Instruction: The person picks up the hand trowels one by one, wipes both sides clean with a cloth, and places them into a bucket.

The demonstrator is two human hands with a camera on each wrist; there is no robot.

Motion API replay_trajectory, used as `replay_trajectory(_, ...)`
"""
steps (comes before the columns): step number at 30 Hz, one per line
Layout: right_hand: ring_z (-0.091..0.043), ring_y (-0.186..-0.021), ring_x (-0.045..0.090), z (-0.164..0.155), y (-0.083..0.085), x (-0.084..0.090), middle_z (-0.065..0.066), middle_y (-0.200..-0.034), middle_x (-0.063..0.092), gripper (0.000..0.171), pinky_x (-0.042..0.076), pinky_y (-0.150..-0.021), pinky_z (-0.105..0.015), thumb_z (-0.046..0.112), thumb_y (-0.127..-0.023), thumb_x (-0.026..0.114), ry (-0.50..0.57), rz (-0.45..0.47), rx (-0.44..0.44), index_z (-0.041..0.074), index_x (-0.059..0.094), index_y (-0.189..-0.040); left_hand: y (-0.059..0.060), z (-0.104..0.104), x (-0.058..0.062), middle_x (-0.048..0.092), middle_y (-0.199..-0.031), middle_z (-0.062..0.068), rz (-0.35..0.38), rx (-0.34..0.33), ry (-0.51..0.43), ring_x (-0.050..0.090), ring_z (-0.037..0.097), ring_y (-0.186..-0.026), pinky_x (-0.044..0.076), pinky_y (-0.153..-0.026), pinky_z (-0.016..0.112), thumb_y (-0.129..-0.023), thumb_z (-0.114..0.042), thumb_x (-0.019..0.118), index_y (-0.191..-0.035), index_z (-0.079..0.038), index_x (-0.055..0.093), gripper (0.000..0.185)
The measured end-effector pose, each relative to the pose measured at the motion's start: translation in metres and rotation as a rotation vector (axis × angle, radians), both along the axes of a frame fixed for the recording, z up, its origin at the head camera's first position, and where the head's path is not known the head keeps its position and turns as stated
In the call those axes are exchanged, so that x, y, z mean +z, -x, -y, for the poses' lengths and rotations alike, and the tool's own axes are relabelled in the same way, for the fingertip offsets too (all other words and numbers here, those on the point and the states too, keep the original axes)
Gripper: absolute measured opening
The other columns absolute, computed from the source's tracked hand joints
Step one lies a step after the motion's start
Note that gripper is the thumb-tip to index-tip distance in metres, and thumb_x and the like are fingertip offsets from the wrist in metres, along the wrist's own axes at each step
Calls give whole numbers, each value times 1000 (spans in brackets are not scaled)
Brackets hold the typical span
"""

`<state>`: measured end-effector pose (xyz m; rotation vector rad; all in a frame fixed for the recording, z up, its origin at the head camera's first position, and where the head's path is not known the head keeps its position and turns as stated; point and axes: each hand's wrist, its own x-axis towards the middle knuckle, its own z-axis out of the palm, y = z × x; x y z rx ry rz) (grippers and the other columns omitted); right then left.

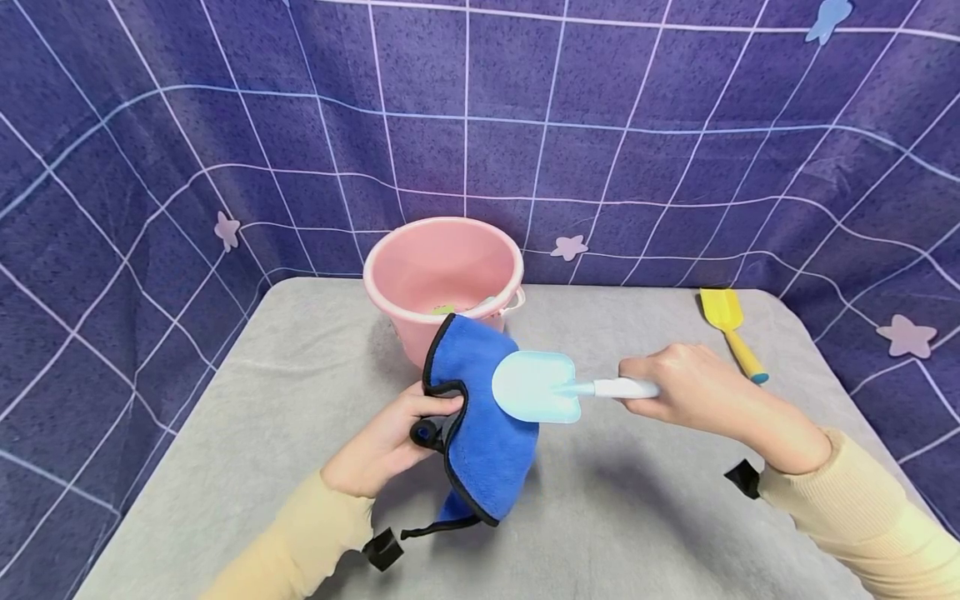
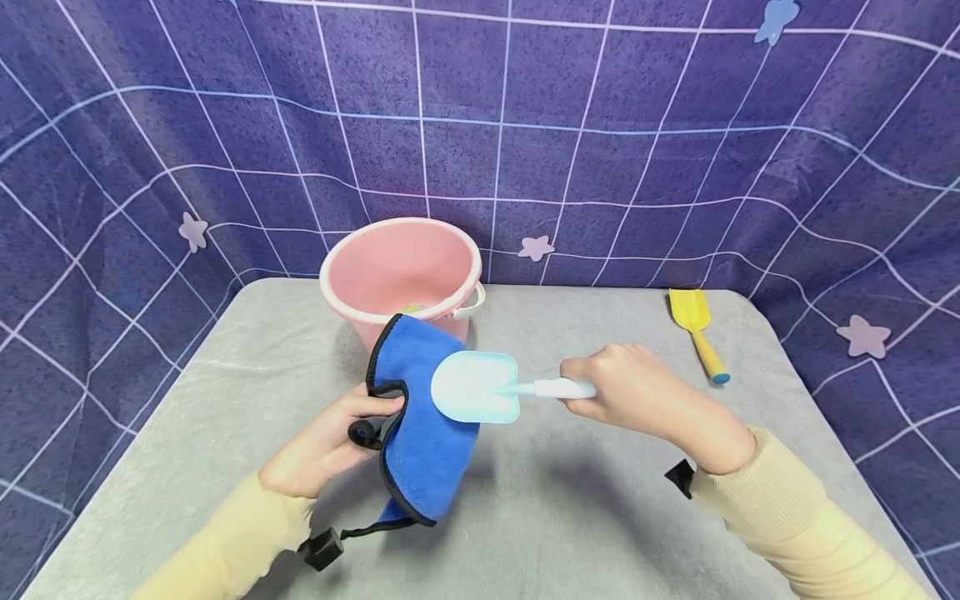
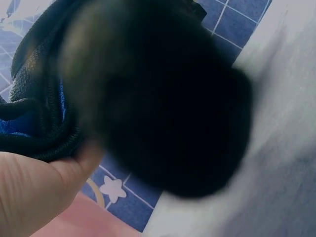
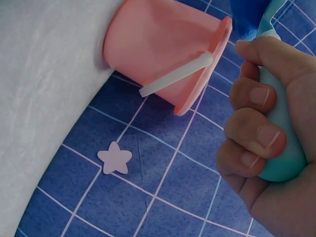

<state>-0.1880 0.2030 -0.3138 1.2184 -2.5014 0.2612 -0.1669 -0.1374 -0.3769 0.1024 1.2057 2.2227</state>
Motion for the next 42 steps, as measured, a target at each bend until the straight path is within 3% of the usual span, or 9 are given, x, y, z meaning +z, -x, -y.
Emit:
replay_trajectory(13, 4, -48, 21, -2, 1, 0, 20, -55, 23, 30, 19, -40, -15, 15, -69, 67, -4, -14, 13, 25, 40, -62, -5, 17, 2, 60, -106, 2, -12, 18, 3, 64, 14, -93, 52, -80, 28, -89, -5, 58, -124, -10, 38, 41)
replay_trajectory(42, 2, -48, 20, -7, -3, -3, 20, -56, 21, 31, 18, -40, -15, 18, -69, 71, -43, -42, -4, 25, 41, -63, -24, 46, 6, 62, -109, 0, -80, 20, -25, 64, 14, -98, 52, -83, 28, -92, -4, 53, -124, -13, 40, 36)
